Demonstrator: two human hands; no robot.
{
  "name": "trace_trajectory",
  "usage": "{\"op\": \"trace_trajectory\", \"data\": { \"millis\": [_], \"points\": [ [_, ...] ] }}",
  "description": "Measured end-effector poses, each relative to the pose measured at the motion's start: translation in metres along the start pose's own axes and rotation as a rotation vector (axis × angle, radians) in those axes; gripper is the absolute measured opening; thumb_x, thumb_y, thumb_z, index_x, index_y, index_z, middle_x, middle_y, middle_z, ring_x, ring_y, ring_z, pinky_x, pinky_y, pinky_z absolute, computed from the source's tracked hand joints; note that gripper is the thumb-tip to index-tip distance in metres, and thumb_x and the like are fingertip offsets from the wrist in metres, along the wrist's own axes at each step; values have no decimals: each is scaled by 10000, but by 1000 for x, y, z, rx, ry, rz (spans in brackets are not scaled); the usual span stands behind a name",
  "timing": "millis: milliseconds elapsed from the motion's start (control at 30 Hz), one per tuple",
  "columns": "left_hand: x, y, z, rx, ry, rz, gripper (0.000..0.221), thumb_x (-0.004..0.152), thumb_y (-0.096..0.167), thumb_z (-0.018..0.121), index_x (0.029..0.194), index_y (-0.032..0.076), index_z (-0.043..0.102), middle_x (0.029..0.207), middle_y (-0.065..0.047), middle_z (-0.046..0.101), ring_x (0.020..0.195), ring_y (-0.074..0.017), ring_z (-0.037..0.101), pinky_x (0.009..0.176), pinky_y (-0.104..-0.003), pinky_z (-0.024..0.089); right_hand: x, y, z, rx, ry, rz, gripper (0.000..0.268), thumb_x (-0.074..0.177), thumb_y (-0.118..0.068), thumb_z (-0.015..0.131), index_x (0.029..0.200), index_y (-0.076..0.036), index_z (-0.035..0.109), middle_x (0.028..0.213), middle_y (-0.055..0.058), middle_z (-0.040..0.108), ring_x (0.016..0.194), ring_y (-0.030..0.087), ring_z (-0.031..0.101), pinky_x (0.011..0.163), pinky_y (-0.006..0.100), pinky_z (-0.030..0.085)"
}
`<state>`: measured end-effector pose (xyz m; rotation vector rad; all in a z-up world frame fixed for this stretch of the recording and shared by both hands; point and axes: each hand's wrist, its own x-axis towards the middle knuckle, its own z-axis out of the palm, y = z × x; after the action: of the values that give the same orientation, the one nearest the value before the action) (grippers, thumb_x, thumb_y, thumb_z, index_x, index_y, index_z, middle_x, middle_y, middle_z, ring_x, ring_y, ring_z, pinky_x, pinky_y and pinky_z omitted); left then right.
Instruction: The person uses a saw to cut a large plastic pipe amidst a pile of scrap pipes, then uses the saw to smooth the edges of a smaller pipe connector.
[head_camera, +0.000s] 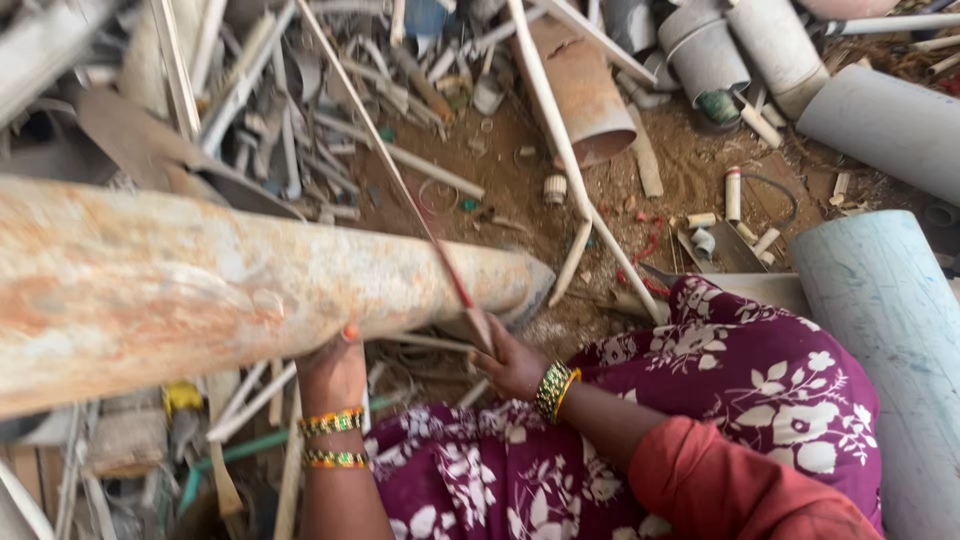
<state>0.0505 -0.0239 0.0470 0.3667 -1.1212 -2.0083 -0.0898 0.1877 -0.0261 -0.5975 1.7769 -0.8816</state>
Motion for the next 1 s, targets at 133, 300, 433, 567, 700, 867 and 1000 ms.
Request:
{"op": "trace_trajectory", "data": {
  "millis": [133, 300, 433, 567, 700, 867, 1000],
  "points": [
    [-1, -1, -3, 12, 48, -68, 931, 757, -53, 778, 1579, 119, 375, 1554, -87, 478, 1484, -294, 438, 1262, -531, 337, 14, 12, -7, 164, 78, 104, 734, 1005, -229, 565, 1617, -195, 162, 899, 126, 696, 488, 109, 548, 399, 250, 502],
    [0, -5, -3, -61, 67, -95, 921, 750, -65, 774, 1562, 126, 385, 1532, -63, 493, 1465, -278, 434, 1250, -523, 331, 27, 31, -17, 137, 168, 374, 747, 990, -305, 608, 1609, -165, 215, 888, 139, 698, 467, 113, 534, 398, 264, 466],
    [-3, -6, -8, -13, 42, -65, 909, 758, -50, 768, 1556, 143, 377, 1515, -70, 497, 1458, -278, 442, 1244, -532, 342, 19, 24, -6, 163, 77, -28, 712, 1051, -455, 456, 1636, -196, 144, 887, 162, 670, 458, 92, 532, 376, 228, 504],
    [0, -4, -10, -50, 5, -78, 885, 787, -27, 766, 1575, 115, 389, 1543, -86, 491, 1477, -294, 441, 1255, -546, 338, 35, 47, -15, 283, 140, 221, 706, 1024, -467, 423, 1633, -234, 153, 911, 144, 638, 459, 144, 492, 363, 298, 454],
    [0, -5, -6, -36, 32, -76, 899, 773, -27, 769, 1568, 128, 379, 1540, -82, 488, 1468, -282, 432, 1248, -554, 334, 55, 89, -2, -47, 242, 355, 561, 1069, -417, 413, 1532, -106, 358, 956, 186, 750, 522, 132, 599, 409, 288, 523],
    [-6, -7, -5, -14, 7, -30, 887, 794, -29, 769, 1573, 123, 374, 1553, -70, 477, 1483, -277, 429, 1273, -538, 320, 62, 91, 15, -309, 486, -301, 653, 1139, -316, 408, 1672, -85, 109, 1136, 300, 678, 736, 255, 680, 604, 313, 578],
    [1, -5, -3, -39, 49, -81, 865, 790, -13, 762, 1564, 101, 391, 1542, -82, 500, 1464, -273, 460, 1256, -520, 338, 62, 84, 1, -54, 291, 215, 617, 1098, -298, 449, 1601, -97, 151, 1107, 284, 687, 687, 256, 671, 569, 345, 580]
  ]
}}
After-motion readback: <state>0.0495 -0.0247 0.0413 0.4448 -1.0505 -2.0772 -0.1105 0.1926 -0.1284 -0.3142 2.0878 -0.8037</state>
